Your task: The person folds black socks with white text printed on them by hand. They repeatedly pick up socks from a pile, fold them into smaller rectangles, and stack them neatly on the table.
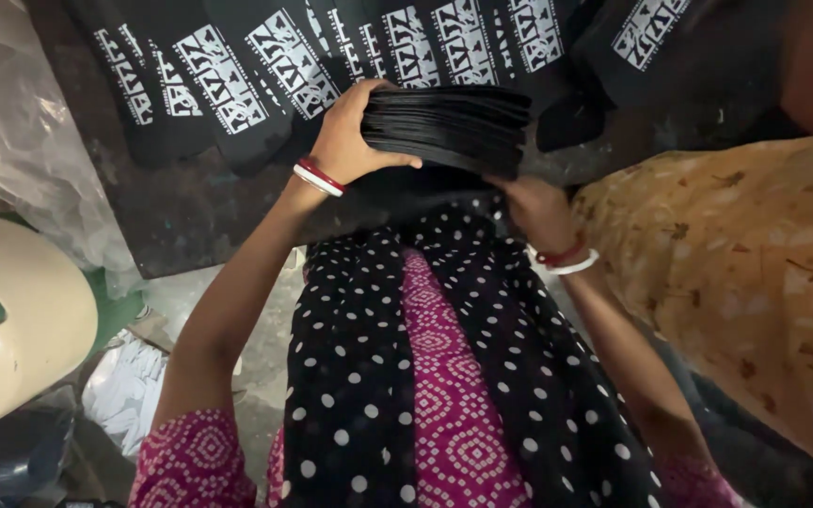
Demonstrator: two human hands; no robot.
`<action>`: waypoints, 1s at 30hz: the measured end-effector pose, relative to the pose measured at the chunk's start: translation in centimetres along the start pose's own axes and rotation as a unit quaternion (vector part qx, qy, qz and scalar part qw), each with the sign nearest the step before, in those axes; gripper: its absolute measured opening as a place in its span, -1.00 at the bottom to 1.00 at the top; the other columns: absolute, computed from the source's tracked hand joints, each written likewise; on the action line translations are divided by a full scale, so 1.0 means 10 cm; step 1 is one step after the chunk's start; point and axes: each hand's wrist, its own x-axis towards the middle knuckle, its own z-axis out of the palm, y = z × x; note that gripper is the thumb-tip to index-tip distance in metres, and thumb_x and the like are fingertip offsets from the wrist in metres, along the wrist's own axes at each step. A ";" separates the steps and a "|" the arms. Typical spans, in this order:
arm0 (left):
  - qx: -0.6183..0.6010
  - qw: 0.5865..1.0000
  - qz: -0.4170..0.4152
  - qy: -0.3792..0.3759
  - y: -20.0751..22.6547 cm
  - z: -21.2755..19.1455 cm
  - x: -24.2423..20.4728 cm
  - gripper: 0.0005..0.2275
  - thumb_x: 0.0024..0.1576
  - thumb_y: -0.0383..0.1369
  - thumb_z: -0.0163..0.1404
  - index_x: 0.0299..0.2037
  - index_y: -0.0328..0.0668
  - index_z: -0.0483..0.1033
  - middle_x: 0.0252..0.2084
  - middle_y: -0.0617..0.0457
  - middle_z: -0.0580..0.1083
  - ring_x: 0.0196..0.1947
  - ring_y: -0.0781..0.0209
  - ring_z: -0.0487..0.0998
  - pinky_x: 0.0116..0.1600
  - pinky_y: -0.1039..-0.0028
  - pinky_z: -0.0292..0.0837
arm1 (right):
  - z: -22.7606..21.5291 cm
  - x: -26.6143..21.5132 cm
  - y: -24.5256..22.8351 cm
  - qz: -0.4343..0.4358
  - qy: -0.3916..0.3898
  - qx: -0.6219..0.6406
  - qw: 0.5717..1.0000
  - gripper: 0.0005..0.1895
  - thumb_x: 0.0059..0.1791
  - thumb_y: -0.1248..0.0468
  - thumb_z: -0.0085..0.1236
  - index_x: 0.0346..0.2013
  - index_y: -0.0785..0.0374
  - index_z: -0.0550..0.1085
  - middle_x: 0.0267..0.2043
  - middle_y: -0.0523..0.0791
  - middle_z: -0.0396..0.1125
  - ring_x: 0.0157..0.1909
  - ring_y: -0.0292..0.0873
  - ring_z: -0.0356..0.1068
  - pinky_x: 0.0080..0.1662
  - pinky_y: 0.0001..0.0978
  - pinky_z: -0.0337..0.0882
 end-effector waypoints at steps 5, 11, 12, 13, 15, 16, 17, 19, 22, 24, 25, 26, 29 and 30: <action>-0.011 1.000 -0.015 -0.002 -0.01 -0.02 0.01 -0.10 -0.20 0.07 0.51 0.22 -0.31 0.32 0.12 -0.13 0.47 0.15 -0.14 0.53 0.27 0.21 0.43 | -0.34 0.29 -0.17 -0.029 0.038 0.133 0.990 -0.53 -0.08 0.54 -0.03 0.10 0.25 0.52 -0.09 0.10 0.46 -0.08 0.16 0.49 -0.04 -0.09 0.47; 0.011 0.997 0.074 -0.029 0.00 -0.16 -0.08 0.01 -0.11 0.16 0.38 0.39 -0.37 0.16 0.31 -0.30 0.34 0.33 -0.30 0.39 0.43 0.10 0.27 | -0.06 0.17 0.03 0.121 0.037 0.147 0.981 -0.78 -0.05 0.44 0.07 -0.11 0.33 0.51 -0.27 0.14 0.41 -0.27 0.18 0.46 -0.23 -0.08 0.39; -0.002 0.995 0.084 -0.054 0.06 -0.22 -0.09 0.02 -0.11 0.17 0.34 0.41 -0.36 0.14 0.33 -0.29 0.33 0.36 -0.31 0.36 0.46 0.08 0.24 | 0.05 0.11 0.08 0.154 0.054 0.139 0.977 -0.85 -0.04 0.41 0.11 -0.18 0.34 0.50 -0.31 0.15 0.40 -0.31 0.20 0.45 -0.26 -0.07 0.36; -0.002 0.995 0.084 -0.053 0.15 -0.27 -0.06 0.02 -0.11 0.17 0.34 0.41 -0.36 0.14 0.33 -0.29 0.33 0.36 -0.31 0.36 0.46 0.08 0.24 | 0.10 0.10 0.08 0.153 0.054 0.139 0.977 -0.85 -0.04 0.41 0.11 -0.18 0.34 0.50 -0.31 0.15 0.40 -0.31 0.20 0.45 -0.26 -0.07 0.36; -0.004 0.994 0.094 -0.061 0.33 -0.36 -0.03 0.05 -0.19 0.16 0.35 0.37 -0.40 0.11 0.29 -0.34 0.30 0.27 -0.33 0.34 0.36 0.07 0.22 | 0.20 0.05 0.09 0.138 0.128 0.116 0.975 -0.87 -0.03 0.39 0.15 -0.19 0.32 0.49 -0.28 0.15 0.39 -0.22 0.23 0.45 -0.22 -0.09 0.39; -0.004 0.994 0.094 -0.061 0.29 -0.31 -0.05 0.05 -0.19 0.16 0.35 0.37 -0.40 0.11 0.29 -0.34 0.30 0.27 -0.33 0.34 0.36 0.07 0.22 | 0.15 0.07 -0.01 0.139 0.128 0.116 0.975 -0.87 -0.03 0.39 0.15 -0.19 0.32 0.49 -0.28 0.15 0.39 -0.22 0.23 0.45 -0.22 -0.09 0.39; 0.024 0.996 0.052 -0.062 0.26 -0.27 -0.08 -0.03 -0.11 0.10 0.36 0.37 -0.35 0.15 0.27 -0.29 0.33 0.26 -0.29 0.37 0.36 0.09 0.26 | 0.10 0.09 -0.12 0.148 0.160 0.100 0.971 -0.85 -0.02 0.38 0.16 -0.16 0.31 0.49 -0.26 0.13 0.41 -0.20 0.22 0.46 -0.21 -0.10 0.42; 0.053 0.997 0.009 -0.063 0.19 -0.16 -0.13 -0.11 -0.02 0.04 0.38 0.38 -0.30 0.19 0.25 -0.25 0.36 0.25 -0.24 0.40 0.36 0.11 0.30 | -0.04 0.09 -0.31 0.156 0.191 0.085 0.965 -0.83 -0.01 0.36 0.18 -0.13 0.29 0.50 -0.23 0.11 0.43 -0.18 0.21 0.47 -0.19 -0.11 0.44; 0.067 0.997 0.030 -0.026 0.12 -0.05 -0.17 -0.18 -0.03 -0.05 0.42 0.34 -0.23 0.23 0.22 -0.21 0.38 0.21 -0.22 0.43 0.34 0.10 0.33 | -0.25 -0.05 -0.44 0.180 0.196 0.042 0.963 -0.82 -0.02 0.33 0.20 -0.12 0.24 0.53 -0.17 0.06 0.48 -0.18 0.18 0.49 -0.18 -0.09 0.46; 0.059 0.998 0.024 -0.016 0.10 -0.04 -0.18 -0.20 -0.02 -0.10 0.43 0.33 -0.23 0.23 0.18 -0.19 0.39 0.17 -0.21 0.44 0.30 0.11 0.34 | -0.23 -0.25 -0.34 0.197 0.106 0.005 0.975 -0.89 -0.02 0.32 0.20 -0.20 0.21 0.55 -0.19 0.05 0.49 -0.15 0.18 0.49 -0.12 -0.04 0.45; 0.059 0.998 0.025 -0.018 0.11 -0.04 -0.18 -0.20 -0.02 -0.10 0.43 0.33 -0.23 0.23 0.18 -0.19 0.39 0.17 -0.21 0.44 0.30 0.11 0.34 | -0.14 -0.40 -0.19 0.199 0.107 0.005 0.974 -0.89 -0.02 0.32 0.20 -0.20 0.21 0.55 -0.19 0.05 0.49 -0.15 0.18 0.49 -0.12 -0.04 0.45; 0.062 0.997 0.039 -0.010 0.11 -0.05 -0.18 -0.20 -0.03 -0.14 0.42 0.34 -0.24 0.22 0.20 -0.20 0.39 0.19 -0.22 0.43 0.31 0.10 0.33 | -0.06 -0.54 -0.04 0.212 0.041 0.004 0.976 -0.88 0.00 0.33 0.15 -0.18 0.20 0.56 -0.21 0.07 0.48 -0.13 0.19 0.48 -0.09 -0.03 0.44; 0.059 0.996 0.059 -0.003 0.14 -0.08 -0.18 -0.20 -0.06 -0.20 0.41 0.34 -0.25 0.20 0.22 -0.21 0.39 0.20 -0.23 0.42 0.32 0.10 0.33 | -0.40 -0.38 -0.28 0.230 -0.061 0.002 0.971 -0.83 0.04 0.34 0.07 -0.12 0.18 0.58 -0.21 0.09 0.48 -0.08 0.17 0.47 -0.04 -0.01 0.41; 0.051 0.996 0.066 -0.004 0.15 -0.08 -0.16 -0.19 -0.09 -0.23 0.40 0.33 -0.25 0.20 0.22 -0.20 0.39 0.20 -0.23 0.42 0.32 0.10 0.32 | -0.61 -0.24 -0.47 0.237 -0.094 0.002 0.967 -0.79 0.06 0.32 0.03 -0.09 0.17 0.59 -0.19 0.10 0.49 -0.06 0.15 0.47 -0.03 -0.01 0.41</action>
